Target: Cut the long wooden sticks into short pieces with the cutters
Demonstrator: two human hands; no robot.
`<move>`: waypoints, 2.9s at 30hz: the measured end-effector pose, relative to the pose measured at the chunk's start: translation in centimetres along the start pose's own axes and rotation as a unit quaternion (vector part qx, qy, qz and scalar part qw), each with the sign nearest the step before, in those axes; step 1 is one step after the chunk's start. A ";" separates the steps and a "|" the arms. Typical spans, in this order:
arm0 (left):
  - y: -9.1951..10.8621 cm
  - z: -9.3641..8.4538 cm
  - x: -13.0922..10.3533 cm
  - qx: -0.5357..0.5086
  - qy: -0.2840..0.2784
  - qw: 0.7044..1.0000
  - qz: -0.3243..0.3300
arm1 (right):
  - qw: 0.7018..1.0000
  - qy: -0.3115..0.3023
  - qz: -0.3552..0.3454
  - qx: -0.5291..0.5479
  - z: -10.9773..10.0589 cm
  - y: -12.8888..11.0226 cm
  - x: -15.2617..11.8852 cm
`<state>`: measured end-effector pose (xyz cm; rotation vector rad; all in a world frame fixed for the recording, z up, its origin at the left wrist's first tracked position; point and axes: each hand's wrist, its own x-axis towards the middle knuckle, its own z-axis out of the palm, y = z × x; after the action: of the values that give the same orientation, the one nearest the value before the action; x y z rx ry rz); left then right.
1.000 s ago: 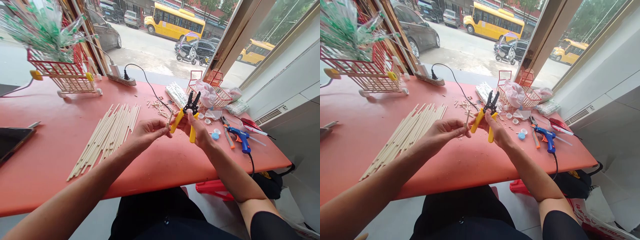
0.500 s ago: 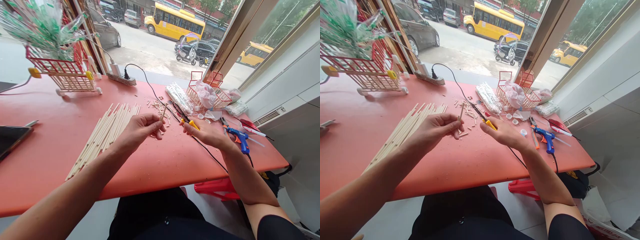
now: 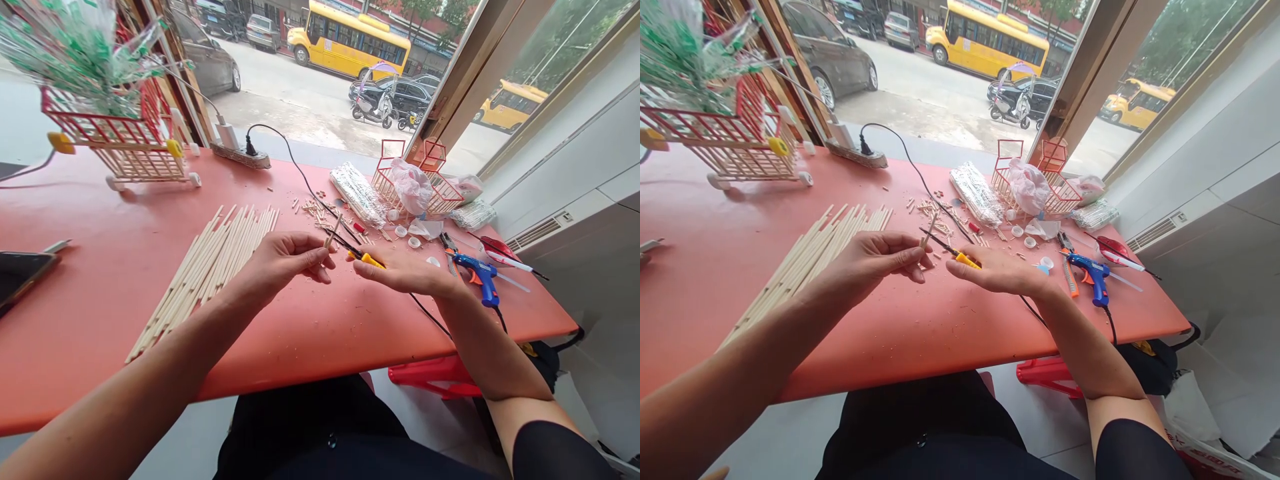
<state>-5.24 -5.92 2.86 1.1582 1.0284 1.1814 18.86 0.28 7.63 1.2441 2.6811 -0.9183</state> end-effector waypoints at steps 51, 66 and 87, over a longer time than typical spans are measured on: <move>-2.0 0.6 1.6 0.012 -0.027 0.998 -0.048 | 0.993 0.103 -0.007 0.061 3.2 1.8 0.3; -1.9 0.3 1.7 0.002 -0.037 0.997 -0.071 | 0.994 0.096 -0.007 0.044 3.0 1.3 0.1; -2.0 0.9 1.2 0.011 -0.036 0.999 -0.002 | 0.997 0.078 -0.017 0.019 2.7 1.4 0.0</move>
<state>-3.97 -4.86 1.00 1.2066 0.9917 1.1195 19.32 -0.49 4.75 1.3358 2.8232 -0.9173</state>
